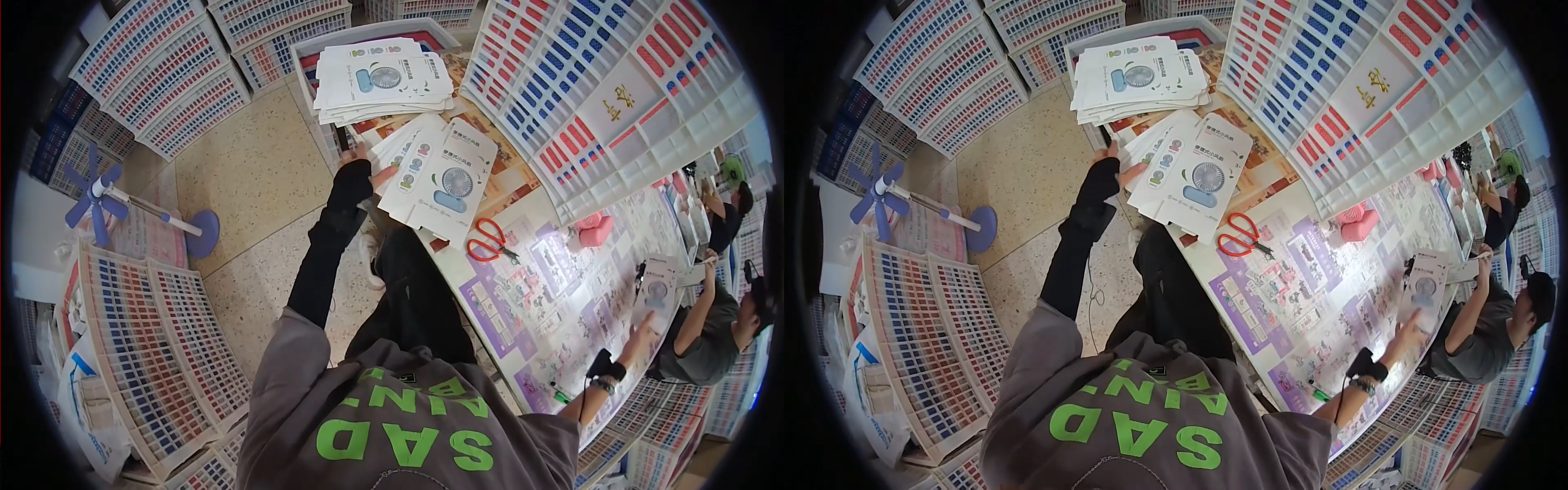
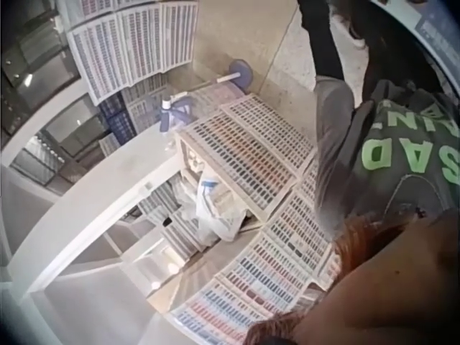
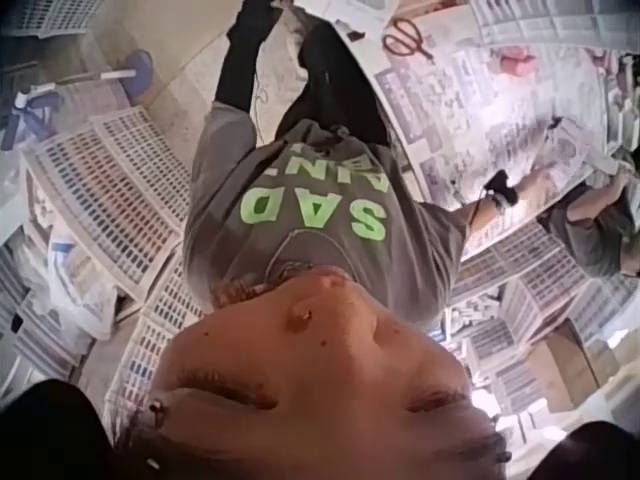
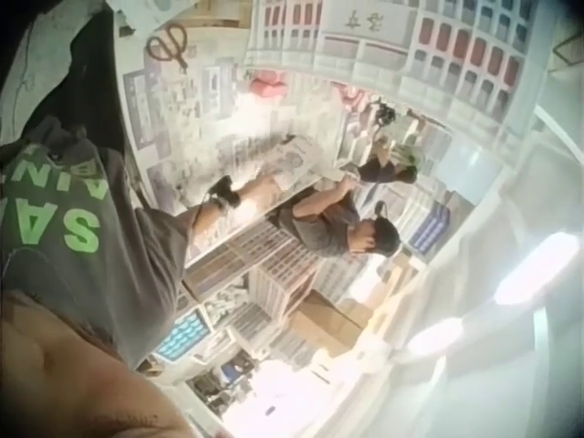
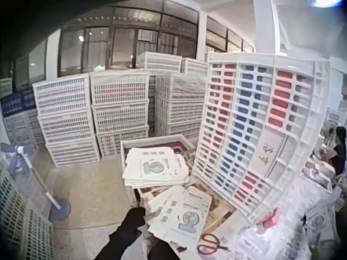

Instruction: The person folds a white cardboard box by hand, pressing the flaps into place, and then picks up a new flat cardboard sheet to repeat the process.

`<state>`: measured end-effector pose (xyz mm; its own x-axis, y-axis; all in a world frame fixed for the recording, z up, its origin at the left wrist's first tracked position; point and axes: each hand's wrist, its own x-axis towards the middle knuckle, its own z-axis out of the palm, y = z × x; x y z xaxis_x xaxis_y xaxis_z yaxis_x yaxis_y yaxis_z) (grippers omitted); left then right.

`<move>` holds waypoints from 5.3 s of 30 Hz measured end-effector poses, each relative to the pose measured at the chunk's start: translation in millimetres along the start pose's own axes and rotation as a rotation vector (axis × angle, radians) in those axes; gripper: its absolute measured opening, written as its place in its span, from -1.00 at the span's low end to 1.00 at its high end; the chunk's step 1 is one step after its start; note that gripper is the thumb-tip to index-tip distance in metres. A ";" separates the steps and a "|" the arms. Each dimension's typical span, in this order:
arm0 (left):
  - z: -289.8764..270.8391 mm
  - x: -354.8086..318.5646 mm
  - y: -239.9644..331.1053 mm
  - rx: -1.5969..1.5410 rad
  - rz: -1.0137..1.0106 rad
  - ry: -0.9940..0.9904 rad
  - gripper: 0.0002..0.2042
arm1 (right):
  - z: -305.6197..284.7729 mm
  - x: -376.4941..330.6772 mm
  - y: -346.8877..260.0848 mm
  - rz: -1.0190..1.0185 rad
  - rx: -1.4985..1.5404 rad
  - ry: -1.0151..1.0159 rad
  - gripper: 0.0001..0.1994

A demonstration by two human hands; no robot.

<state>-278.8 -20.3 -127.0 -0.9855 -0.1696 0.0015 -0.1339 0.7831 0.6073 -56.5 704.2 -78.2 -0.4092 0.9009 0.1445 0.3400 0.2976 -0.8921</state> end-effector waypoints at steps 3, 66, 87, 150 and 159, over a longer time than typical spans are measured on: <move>7.5 14.5 7.5 0.010 -0.030 -0.115 0.02 | 48.8 10.4 6.9 -0.362 -0.008 -0.036 -0.05; 126.6 -238.2 125.3 -1.301 -0.033 -0.408 -0.51 | 100.4 -248.4 -103.4 -0.223 0.138 -0.672 -0.73; -22.3 -188.9 96.8 -0.896 0.815 0.274 -0.24 | 107.5 -325.4 -192.2 0.231 0.645 -1.216 -0.64; -70.6 -247.1 100.2 -0.947 0.373 0.034 0.21 | 103.9 -366.7 -199.7 -0.557 0.264 -1.294 -0.64; -47.0 -256.0 111.3 -0.615 0.599 0.338 0.07 | 81.5 -393.1 -245.8 -1.525 0.253 -0.610 -0.62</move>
<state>-36.5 82.2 -22.4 -0.7766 -0.0804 0.6249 0.5628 0.3574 0.7454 -48.2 251.2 49.4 -0.4845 -0.4167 0.7691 -0.7698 0.6208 -0.1486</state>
